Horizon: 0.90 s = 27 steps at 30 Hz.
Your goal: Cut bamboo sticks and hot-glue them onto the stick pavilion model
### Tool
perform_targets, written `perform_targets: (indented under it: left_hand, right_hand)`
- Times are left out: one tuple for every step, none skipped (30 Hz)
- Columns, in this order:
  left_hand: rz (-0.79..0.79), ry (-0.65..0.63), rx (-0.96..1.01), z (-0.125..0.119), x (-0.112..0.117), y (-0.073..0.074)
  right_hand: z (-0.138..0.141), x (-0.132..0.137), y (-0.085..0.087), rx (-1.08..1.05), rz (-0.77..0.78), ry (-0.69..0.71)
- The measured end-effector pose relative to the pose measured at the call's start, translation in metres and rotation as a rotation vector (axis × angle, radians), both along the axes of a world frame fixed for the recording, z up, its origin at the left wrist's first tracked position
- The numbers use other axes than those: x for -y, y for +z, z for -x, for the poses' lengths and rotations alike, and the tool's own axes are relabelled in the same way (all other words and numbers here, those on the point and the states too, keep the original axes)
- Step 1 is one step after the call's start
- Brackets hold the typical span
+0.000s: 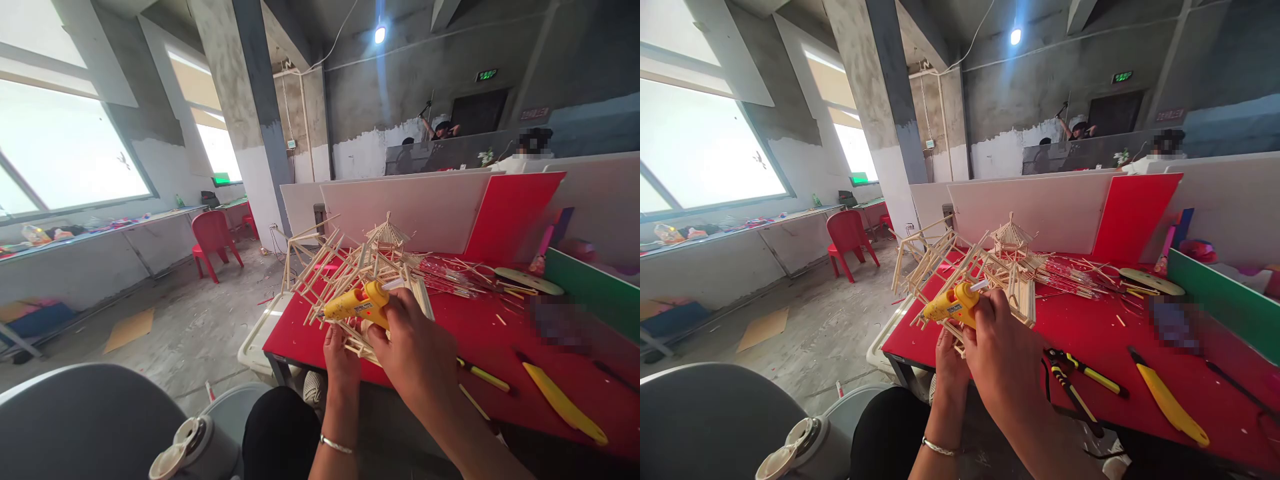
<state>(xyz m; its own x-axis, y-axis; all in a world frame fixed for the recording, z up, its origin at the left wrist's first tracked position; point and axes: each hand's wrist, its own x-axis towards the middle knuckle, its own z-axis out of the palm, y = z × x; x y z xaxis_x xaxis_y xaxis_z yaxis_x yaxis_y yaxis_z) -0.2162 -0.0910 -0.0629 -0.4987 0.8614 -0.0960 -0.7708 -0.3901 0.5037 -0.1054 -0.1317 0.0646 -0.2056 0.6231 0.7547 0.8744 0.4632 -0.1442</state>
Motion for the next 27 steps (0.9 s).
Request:
perform_targets:
  left_hand:
    - [-0.001,-0.007,-0.002,0.0004,-0.0002,-0.0008]
    - [-0.004,-0.016,-0.002,0.0008,-0.0005,-0.0016]
    - [-0.008,-0.024,-0.001,0.0011,-0.0007,-0.0022]
    - [-0.013,-0.031,0.003,0.0014,-0.001,-0.0027]
    - [-0.018,-0.033,0.005,0.0017,-0.0012,-0.0029]
    - [-0.021,-0.033,0.007,0.0018,-0.0013,-0.003]
    - [-0.023,-0.031,0.007,0.002,-0.0015,-0.0031]
    - [-0.023,-0.03,0.006,0.0021,-0.0016,-0.0031]
    - [-0.024,-0.03,0.005,0.0022,-0.0018,-0.0033]
    - [-0.026,-0.031,0.002,0.0024,-0.0019,-0.0036]
    - [-0.027,-0.033,-0.002,0.0025,-0.0021,-0.0041]
    - [-0.03,-0.035,-0.008,0.0027,-0.0023,-0.0047]
    - [-0.032,-0.037,-0.015,0.0029,-0.0025,-0.0055]
    - [-0.035,-0.038,-0.022,0.0031,-0.0028,-0.0063]
    - [-0.037,-0.038,-0.028,0.0033,-0.0031,-0.007]
    - [-0.038,-0.038,-0.031,0.0034,-0.0034,-0.0076]
    - [-0.038,-0.036,-0.03,0.0035,-0.0037,-0.0081]
    - [-0.038,-0.032,-0.028,0.0035,-0.0039,-0.0084]
    - [-0.039,-0.03,-0.025,0.0035,-0.0041,-0.0086]
    - [-0.041,-0.029,-0.024,0.0035,-0.0043,-0.0087]
    - [-0.043,-0.029,-0.023,0.0035,-0.0044,-0.0087]
    - [-0.045,-0.027,-0.023,0.0036,-0.0045,-0.0088]
    - [-0.047,-0.024,-0.023,0.0037,-0.0045,-0.0089]
    - [-0.046,-0.02,-0.022,0.004,-0.0046,-0.0091]
    - [-0.043,-0.014,-0.021,0.0044,-0.0047,-0.0094]
    - [-0.039,-0.009,-0.02,0.0048,-0.0048,-0.0097]
    - [-0.034,-0.006,-0.02,0.0052,-0.0049,-0.0101]
  right_hand:
    - [-0.0004,0.0,-0.0004,0.004,0.004,-0.005]
    - [-0.0008,0.0,-0.0009,0.007,0.005,-0.01]
    - [-0.0012,0.0,-0.0015,0.012,0.006,-0.016]
    - [-0.0016,0.0001,-0.002,0.018,0.007,-0.02]
    - [-0.002,0.0002,-0.0025,0.024,0.007,-0.023]
    - [-0.0024,0.0003,-0.0029,0.03,0.007,-0.026]
    - [-0.0028,0.0004,-0.0032,0.035,0.007,-0.027]
    - [-0.0032,0.0004,-0.0034,0.038,0.006,-0.029]
    - [-0.0036,0.0005,-0.0035,0.04,0.005,-0.029]
    - [-0.0039,0.0004,-0.0035,0.04,0.004,-0.028]
    - [-0.0043,0.0004,-0.0035,0.04,0.003,-0.026]
    - [-0.0047,0.0003,-0.0035,0.04,0.002,-0.023]
    - [-0.0049,0.0002,-0.0036,0.041,0.0,-0.018]
    - [-0.0052,0.0001,-0.0037,0.041,-0.001,-0.014]
    - [-0.0053,0.0001,-0.0039,0.041,-0.003,-0.012]
    - [-0.0054,0.0002,-0.004,0.039,-0.004,-0.013]
    - [-0.0055,0.0002,-0.0043,0.04,-0.003,-0.015]
    - [-0.0055,0.0002,-0.0045,0.041,-0.003,-0.018]
    - [-0.0055,0.0002,-0.0047,0.041,-0.005,-0.021]
    - [-0.0056,0.0001,-0.0049,0.043,-0.007,-0.021]
    - [-0.0057,0.0,-0.0051,0.043,-0.011,-0.02]
    - [-0.0058,-0.0001,-0.0053,0.042,-0.015,-0.018]
    - [-0.0059,-0.0002,-0.0055,0.041,-0.019,-0.013]
    - [-0.006,-0.0004,-0.0056,0.038,-0.023,-0.008]
    - [-0.0061,-0.0005,-0.0058,0.036,-0.024,-0.004]
    - [-0.0063,-0.0006,-0.0058,0.034,-0.025,-0.003]
    - [-0.0064,-0.0006,-0.0058,0.033,-0.025,-0.003]
